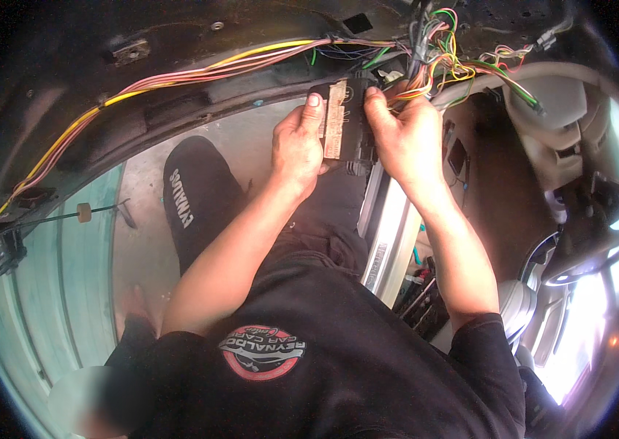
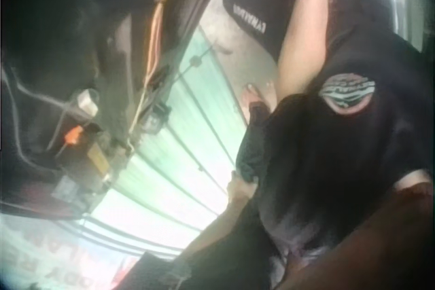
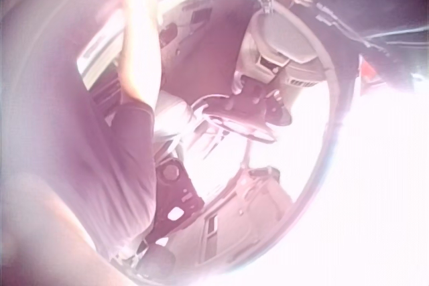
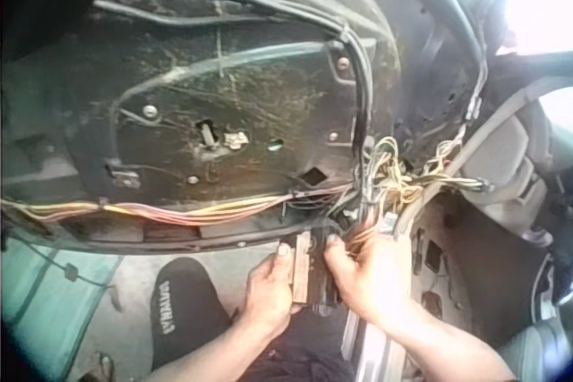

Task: The person is working on a car's electronic control unit located under the dashboard. They use a small tool to release locking tabs and disconnect multiple wire harnesses from the black plastic housing. Finally, they remove the circuit board from the casing.

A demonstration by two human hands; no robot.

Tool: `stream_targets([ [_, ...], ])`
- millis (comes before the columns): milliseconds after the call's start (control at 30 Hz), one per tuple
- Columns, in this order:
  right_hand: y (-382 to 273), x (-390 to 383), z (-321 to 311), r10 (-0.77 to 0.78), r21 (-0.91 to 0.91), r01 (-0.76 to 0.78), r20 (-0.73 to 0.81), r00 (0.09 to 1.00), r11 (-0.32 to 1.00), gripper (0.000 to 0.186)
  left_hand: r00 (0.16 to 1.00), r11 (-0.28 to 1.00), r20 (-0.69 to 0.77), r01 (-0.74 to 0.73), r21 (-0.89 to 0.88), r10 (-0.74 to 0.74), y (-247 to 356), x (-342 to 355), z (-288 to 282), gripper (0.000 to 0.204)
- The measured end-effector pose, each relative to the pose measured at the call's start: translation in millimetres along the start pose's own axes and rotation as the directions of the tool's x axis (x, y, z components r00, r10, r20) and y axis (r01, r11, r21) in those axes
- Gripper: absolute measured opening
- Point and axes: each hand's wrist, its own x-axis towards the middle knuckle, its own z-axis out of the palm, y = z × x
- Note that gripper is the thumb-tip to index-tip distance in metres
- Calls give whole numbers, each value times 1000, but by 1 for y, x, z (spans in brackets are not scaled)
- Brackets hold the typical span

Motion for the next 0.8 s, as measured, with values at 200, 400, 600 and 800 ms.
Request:
stream_targets([
  [200, -3, 6, 3, 101, -52, -99, 50, 994, 994, 31, 997, 992, 73, 35, -125, -26, 4, 12, -13, 46],
  [400, -6, 12, -4, 143, -100, -132, 111, 984, 986, 29, 967, 969, 185, 204, -141, -177, -2, 19, -14, 49],
  [600, -7, 10, -8, 134, -334, -81, 138, 981, 939, 31, 928, 932, 210, 338, -131, -307, -33, 29, -21, 54],
  [800, 4, -3, -25, 88, -247, -81, 19, 996, 966, 28, 929, 735, -253, 368, 570, -269, -62, 57, -163, 51],
])
